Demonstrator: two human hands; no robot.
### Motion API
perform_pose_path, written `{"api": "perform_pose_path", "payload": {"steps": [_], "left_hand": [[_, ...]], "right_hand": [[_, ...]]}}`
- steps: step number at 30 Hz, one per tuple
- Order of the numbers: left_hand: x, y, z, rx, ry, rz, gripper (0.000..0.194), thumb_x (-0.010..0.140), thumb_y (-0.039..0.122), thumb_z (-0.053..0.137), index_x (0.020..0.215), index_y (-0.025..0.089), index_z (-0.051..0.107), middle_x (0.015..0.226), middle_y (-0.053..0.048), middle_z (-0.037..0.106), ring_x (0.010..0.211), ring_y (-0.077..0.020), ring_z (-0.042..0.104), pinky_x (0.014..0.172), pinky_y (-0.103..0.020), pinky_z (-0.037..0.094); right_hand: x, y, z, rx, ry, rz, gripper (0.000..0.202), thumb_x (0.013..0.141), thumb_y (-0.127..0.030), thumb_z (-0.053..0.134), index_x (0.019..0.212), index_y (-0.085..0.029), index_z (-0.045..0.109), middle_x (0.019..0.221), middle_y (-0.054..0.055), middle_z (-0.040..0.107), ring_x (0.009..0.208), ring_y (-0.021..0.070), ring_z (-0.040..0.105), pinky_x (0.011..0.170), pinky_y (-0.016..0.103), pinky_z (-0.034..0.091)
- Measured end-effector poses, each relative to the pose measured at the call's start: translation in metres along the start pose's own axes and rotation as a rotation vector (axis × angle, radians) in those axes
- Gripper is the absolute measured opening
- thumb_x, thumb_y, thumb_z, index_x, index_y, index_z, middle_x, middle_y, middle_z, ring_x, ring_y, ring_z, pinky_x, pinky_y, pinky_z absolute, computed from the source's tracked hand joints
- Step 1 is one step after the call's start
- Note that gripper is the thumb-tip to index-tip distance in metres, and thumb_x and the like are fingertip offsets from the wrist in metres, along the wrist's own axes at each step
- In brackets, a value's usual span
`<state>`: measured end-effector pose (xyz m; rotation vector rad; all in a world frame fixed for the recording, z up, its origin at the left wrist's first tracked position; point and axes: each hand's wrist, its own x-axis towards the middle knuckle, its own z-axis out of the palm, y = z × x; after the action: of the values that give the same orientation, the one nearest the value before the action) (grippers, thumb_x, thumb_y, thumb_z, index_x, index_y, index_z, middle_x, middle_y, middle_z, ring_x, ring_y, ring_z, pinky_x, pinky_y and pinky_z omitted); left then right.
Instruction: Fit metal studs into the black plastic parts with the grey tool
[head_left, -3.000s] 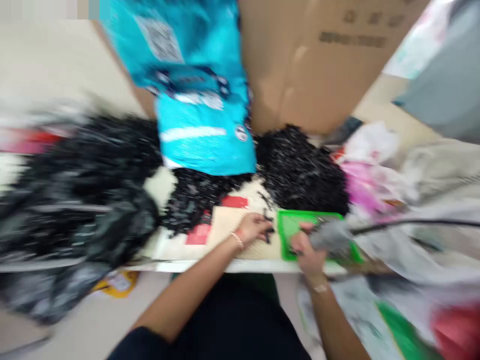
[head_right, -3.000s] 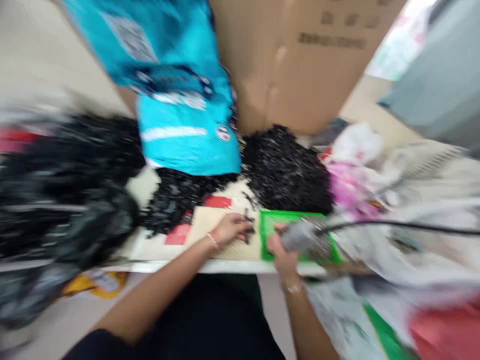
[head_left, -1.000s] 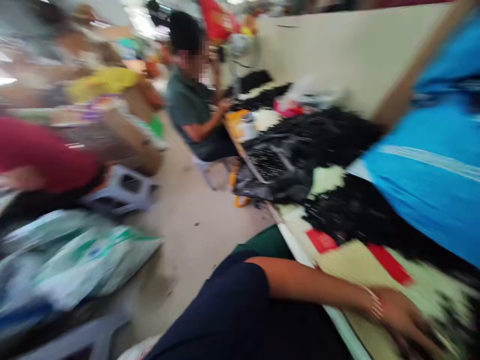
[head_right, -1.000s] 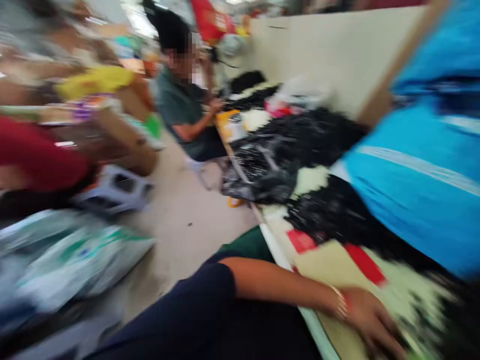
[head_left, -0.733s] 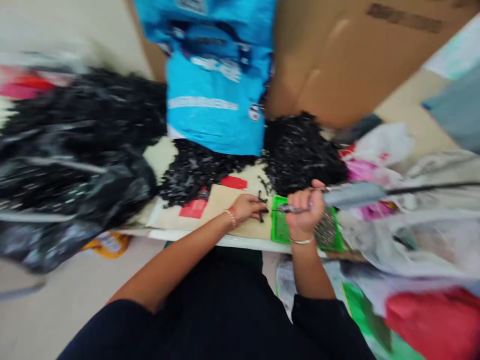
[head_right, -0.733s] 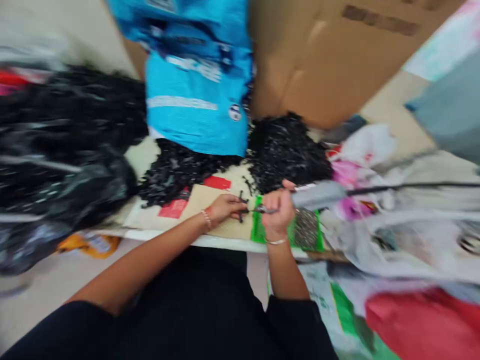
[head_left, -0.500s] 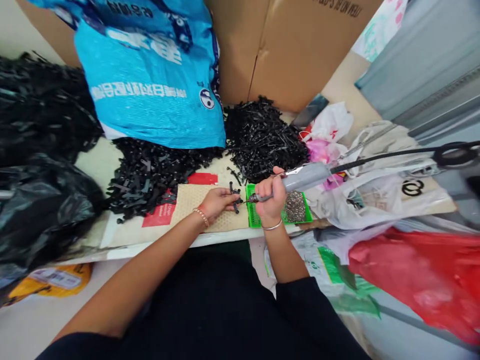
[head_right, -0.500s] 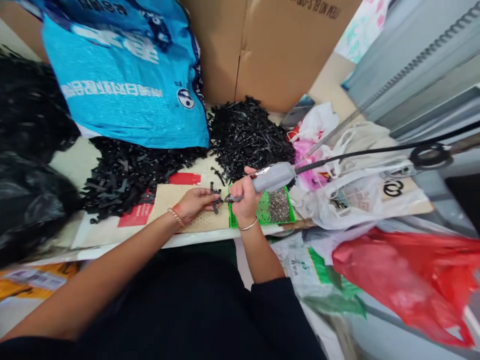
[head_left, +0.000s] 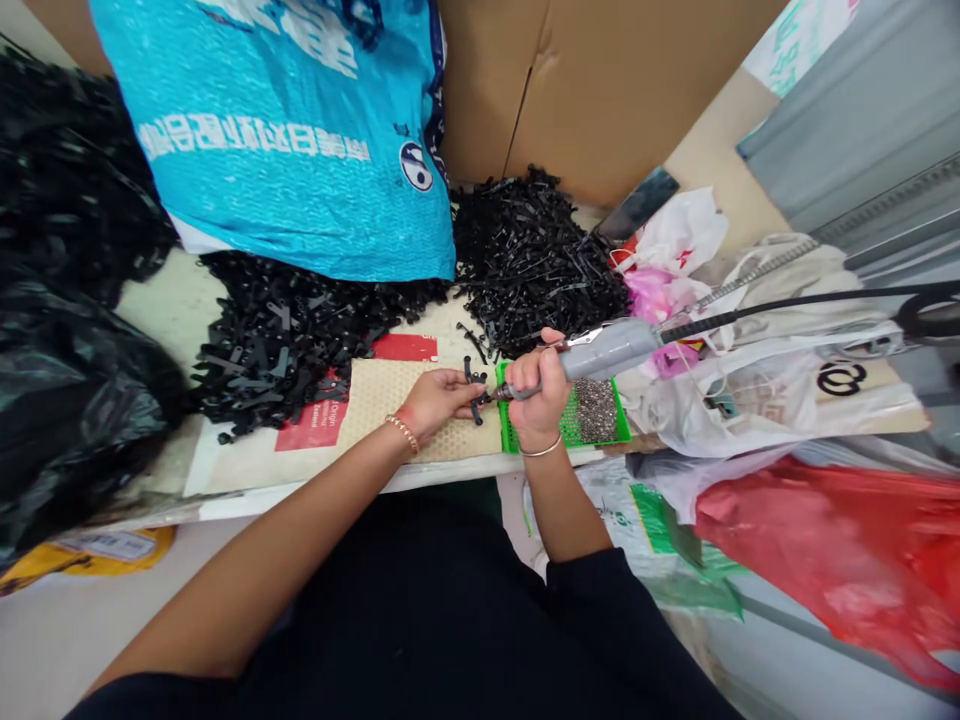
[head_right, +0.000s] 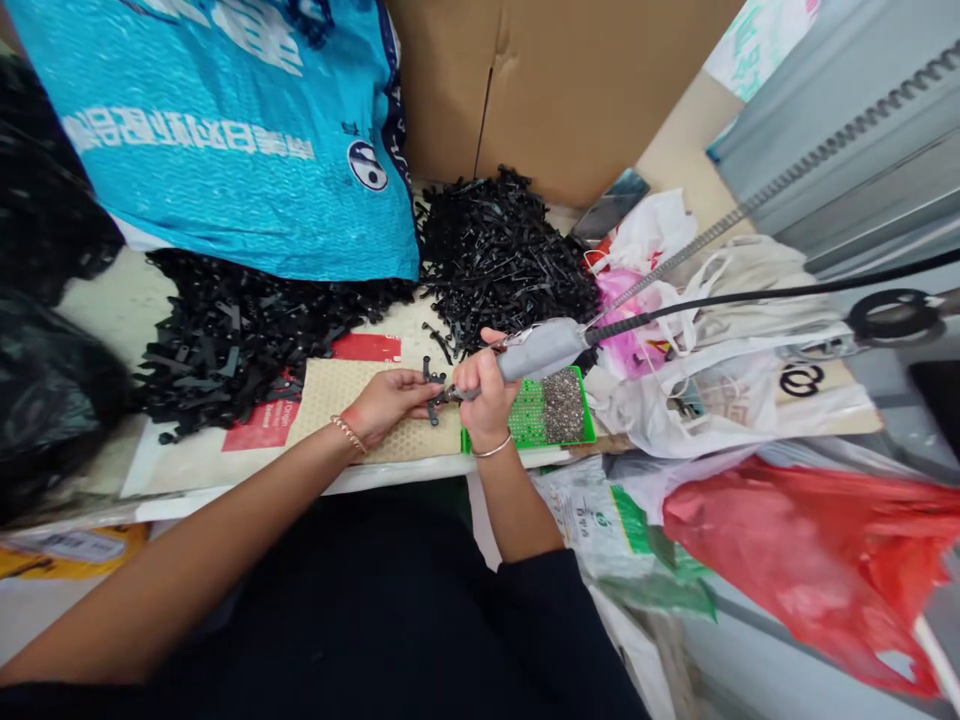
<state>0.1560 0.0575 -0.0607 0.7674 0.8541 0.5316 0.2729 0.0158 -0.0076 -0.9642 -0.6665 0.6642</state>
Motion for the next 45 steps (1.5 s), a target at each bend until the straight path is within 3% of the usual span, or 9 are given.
{"api": "perform_pose_path", "payload": {"steps": [11, 31, 45], "left_hand": [[0.001, -0.001, 0.001, 0.021, 0.008, 0.008, 0.028, 0.068, 0.025, 0.09, 0.071, 0.011, 0.066, 0.069, -0.003, 0.071, 0.064, -0.0139, 0.069, 0.06, -0.024, 0.06], [-0.001, 0.0, 0.003, 0.011, 0.027, 0.001, 0.024, 0.07, 0.019, 0.089, 0.073, 0.01, 0.066, 0.069, -0.004, 0.071, 0.064, -0.0149, 0.07, 0.059, -0.024, 0.06], [-0.002, 0.001, 0.005, 0.03, 0.038, -0.004, 0.026, 0.069, 0.019, 0.09, 0.072, 0.01, 0.065, 0.069, -0.004, 0.071, 0.064, -0.0144, 0.069, 0.059, -0.024, 0.059]], "right_hand": [[-0.001, 0.002, -0.001, -0.045, 0.042, 0.015, 0.035, 0.077, -0.052, 0.069, 0.097, -0.028, 0.055, 0.046, -0.014, 0.033, 0.037, 0.0079, 0.032, 0.043, 0.025, 0.033], [-0.005, 0.011, -0.004, -0.049, -0.028, -0.027, 0.033, 0.08, -0.047, 0.065, 0.103, -0.027, 0.051, 0.048, -0.014, 0.032, 0.039, 0.0071, 0.033, 0.044, 0.025, 0.03], [-0.005, 0.009, -0.004, -0.083, -0.054, -0.032, 0.037, 0.079, -0.053, 0.068, 0.099, -0.026, 0.053, 0.047, -0.014, 0.033, 0.038, 0.0071, 0.033, 0.044, 0.025, 0.033]]}}
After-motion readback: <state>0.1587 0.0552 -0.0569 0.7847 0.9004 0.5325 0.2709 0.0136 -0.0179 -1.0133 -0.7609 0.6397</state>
